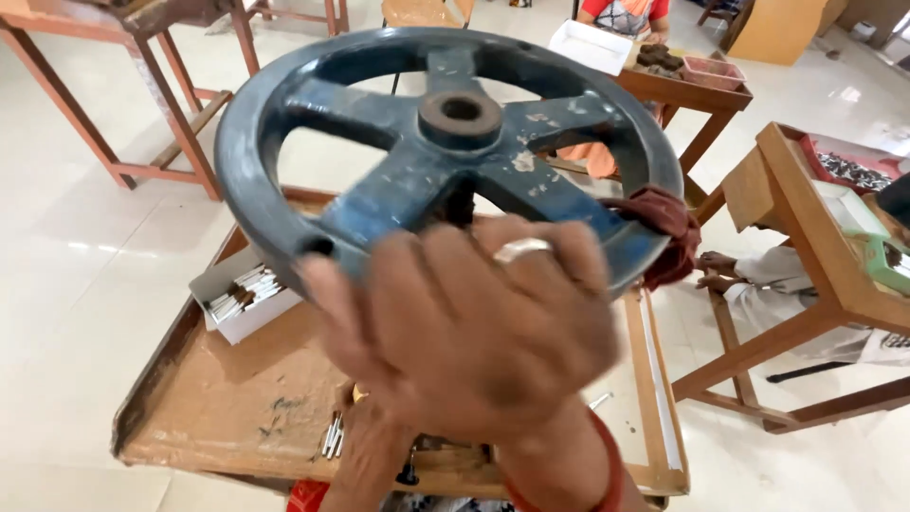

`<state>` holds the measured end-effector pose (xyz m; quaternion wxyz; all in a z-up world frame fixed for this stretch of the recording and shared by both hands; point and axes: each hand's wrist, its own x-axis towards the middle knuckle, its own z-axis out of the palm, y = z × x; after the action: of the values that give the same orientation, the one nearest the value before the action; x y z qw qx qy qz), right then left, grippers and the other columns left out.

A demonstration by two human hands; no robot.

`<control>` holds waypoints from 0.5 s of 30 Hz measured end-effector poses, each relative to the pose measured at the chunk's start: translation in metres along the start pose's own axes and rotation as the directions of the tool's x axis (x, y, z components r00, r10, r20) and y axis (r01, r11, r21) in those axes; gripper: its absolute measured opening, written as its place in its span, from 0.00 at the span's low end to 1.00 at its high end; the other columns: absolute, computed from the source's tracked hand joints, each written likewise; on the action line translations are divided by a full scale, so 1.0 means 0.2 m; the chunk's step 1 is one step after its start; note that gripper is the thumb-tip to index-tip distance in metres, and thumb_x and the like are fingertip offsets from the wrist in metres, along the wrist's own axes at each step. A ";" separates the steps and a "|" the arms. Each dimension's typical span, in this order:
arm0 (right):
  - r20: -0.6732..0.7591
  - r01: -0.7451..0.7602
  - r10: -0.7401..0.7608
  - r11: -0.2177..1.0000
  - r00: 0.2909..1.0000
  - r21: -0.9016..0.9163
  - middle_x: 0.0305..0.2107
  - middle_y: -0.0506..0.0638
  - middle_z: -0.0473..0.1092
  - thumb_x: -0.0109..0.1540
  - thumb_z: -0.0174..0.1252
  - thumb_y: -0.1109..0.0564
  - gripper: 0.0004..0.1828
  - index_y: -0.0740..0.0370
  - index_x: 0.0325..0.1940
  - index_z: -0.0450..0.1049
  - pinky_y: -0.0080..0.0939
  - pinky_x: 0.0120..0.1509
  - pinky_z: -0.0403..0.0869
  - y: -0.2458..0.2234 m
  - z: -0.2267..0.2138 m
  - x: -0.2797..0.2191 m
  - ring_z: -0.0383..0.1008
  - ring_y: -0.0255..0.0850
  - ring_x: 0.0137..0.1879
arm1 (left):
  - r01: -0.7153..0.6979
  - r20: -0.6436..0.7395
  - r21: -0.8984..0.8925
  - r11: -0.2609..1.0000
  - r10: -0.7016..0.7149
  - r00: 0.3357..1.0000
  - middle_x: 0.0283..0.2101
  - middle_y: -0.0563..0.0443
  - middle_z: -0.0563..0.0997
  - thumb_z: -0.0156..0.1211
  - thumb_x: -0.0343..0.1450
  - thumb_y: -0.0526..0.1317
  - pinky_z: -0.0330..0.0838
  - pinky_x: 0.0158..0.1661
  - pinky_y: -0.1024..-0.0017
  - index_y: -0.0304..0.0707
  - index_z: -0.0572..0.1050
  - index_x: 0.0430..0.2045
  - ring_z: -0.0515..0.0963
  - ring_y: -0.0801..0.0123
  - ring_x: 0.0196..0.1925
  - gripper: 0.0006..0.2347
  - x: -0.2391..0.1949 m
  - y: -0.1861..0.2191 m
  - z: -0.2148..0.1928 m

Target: Operating a manual hand-press machine to process small metal components.

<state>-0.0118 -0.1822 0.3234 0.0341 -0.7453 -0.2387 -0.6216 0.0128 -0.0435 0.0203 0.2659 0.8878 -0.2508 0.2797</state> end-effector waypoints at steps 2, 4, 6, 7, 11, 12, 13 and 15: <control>-0.045 0.100 -0.091 0.963 0.995 0.250 0.13 0.40 0.67 0.69 0.51 0.47 0.21 0.52 0.25 0.79 0.37 0.37 0.61 0.17 0.01 -0.09 0.56 0.33 0.19 | 0.191 -0.044 0.096 0.977 -0.187 0.981 0.53 0.53 0.79 0.68 0.62 0.46 0.56 0.53 0.49 0.44 0.82 0.45 0.73 0.60 0.57 0.18 0.05 0.09 0.00; -0.070 -0.018 0.053 0.907 0.996 0.420 0.17 0.42 0.70 0.75 0.48 0.45 0.25 0.54 0.28 0.77 0.37 0.45 0.65 0.35 0.08 -0.22 0.63 0.33 0.23 | 0.262 -0.055 0.068 0.963 -0.259 0.964 0.51 0.53 0.80 0.68 0.63 0.46 0.58 0.53 0.51 0.44 0.82 0.43 0.74 0.60 0.56 0.16 0.04 0.12 0.02; -0.074 -0.144 0.224 0.813 0.972 0.564 0.21 0.46 0.73 0.81 0.45 0.43 0.28 0.56 0.31 0.75 0.38 0.52 0.69 0.51 0.16 -0.28 0.70 0.35 0.26 | 0.302 -0.042 0.041 0.952 -0.301 0.953 0.48 0.52 0.82 0.68 0.65 0.46 0.59 0.53 0.53 0.43 0.83 0.41 0.75 0.60 0.54 0.14 -0.03 0.11 0.13; -0.140 -0.025 0.171 0.713 0.975 0.701 0.21 0.51 0.70 0.78 0.42 0.47 0.26 0.59 0.30 0.70 0.40 0.47 0.68 0.59 0.23 -0.24 0.67 0.40 0.25 | 0.220 -0.030 -0.018 0.975 -0.220 0.975 0.49 0.53 0.83 0.65 0.68 0.42 0.63 0.55 0.56 0.44 0.82 0.43 0.76 0.64 0.54 0.11 -0.06 0.06 0.24; -0.325 0.287 -0.005 0.480 0.946 0.829 0.19 0.61 0.66 0.72 0.40 0.54 0.23 0.69 0.26 0.59 0.44 0.36 0.66 0.77 0.40 -0.12 0.64 0.49 0.24 | -0.035 -0.027 -0.319 0.947 0.028 0.999 0.54 0.48 0.83 0.60 0.71 0.30 0.71 0.63 0.59 0.38 0.79 0.52 0.77 0.60 0.61 0.15 0.01 0.29 0.25; -0.313 0.276 0.000 0.467 0.950 0.840 0.19 0.61 0.66 0.72 0.40 0.54 0.23 0.69 0.26 0.59 0.44 0.36 0.66 0.78 0.39 -0.15 0.64 0.49 0.24 | -0.014 -0.020 -0.318 0.948 0.008 1.000 0.54 0.48 0.83 0.60 0.71 0.30 0.71 0.63 0.59 0.38 0.79 0.52 0.77 0.60 0.61 0.15 0.01 0.37 0.16; -0.322 0.304 -0.043 0.464 0.946 0.832 0.20 0.61 0.66 0.71 0.40 0.54 0.22 0.69 0.26 0.59 0.44 0.35 0.66 0.80 0.39 -0.15 0.64 0.50 0.24 | -0.080 0.005 -0.384 0.920 0.088 0.996 0.56 0.41 0.79 0.63 0.69 0.34 0.69 0.62 0.56 0.35 0.76 0.52 0.74 0.53 0.63 0.16 0.05 0.42 0.09; -0.333 0.335 -0.087 0.450 0.939 0.827 0.20 0.61 0.66 0.70 0.39 0.55 0.21 0.69 0.25 0.60 0.45 0.35 0.65 0.85 0.41 -0.17 0.63 0.50 0.23 | -0.135 0.021 -0.445 0.885 0.161 0.987 0.57 0.34 0.76 0.66 0.68 0.38 0.66 0.61 0.53 0.32 0.74 0.52 0.71 0.46 0.64 0.19 -0.02 0.37 0.09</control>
<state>0.1262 -0.3151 0.3139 0.3593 -0.5051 -0.6069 -0.4975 -0.0282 -0.1077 0.0293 0.4311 0.7901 -0.3822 0.2093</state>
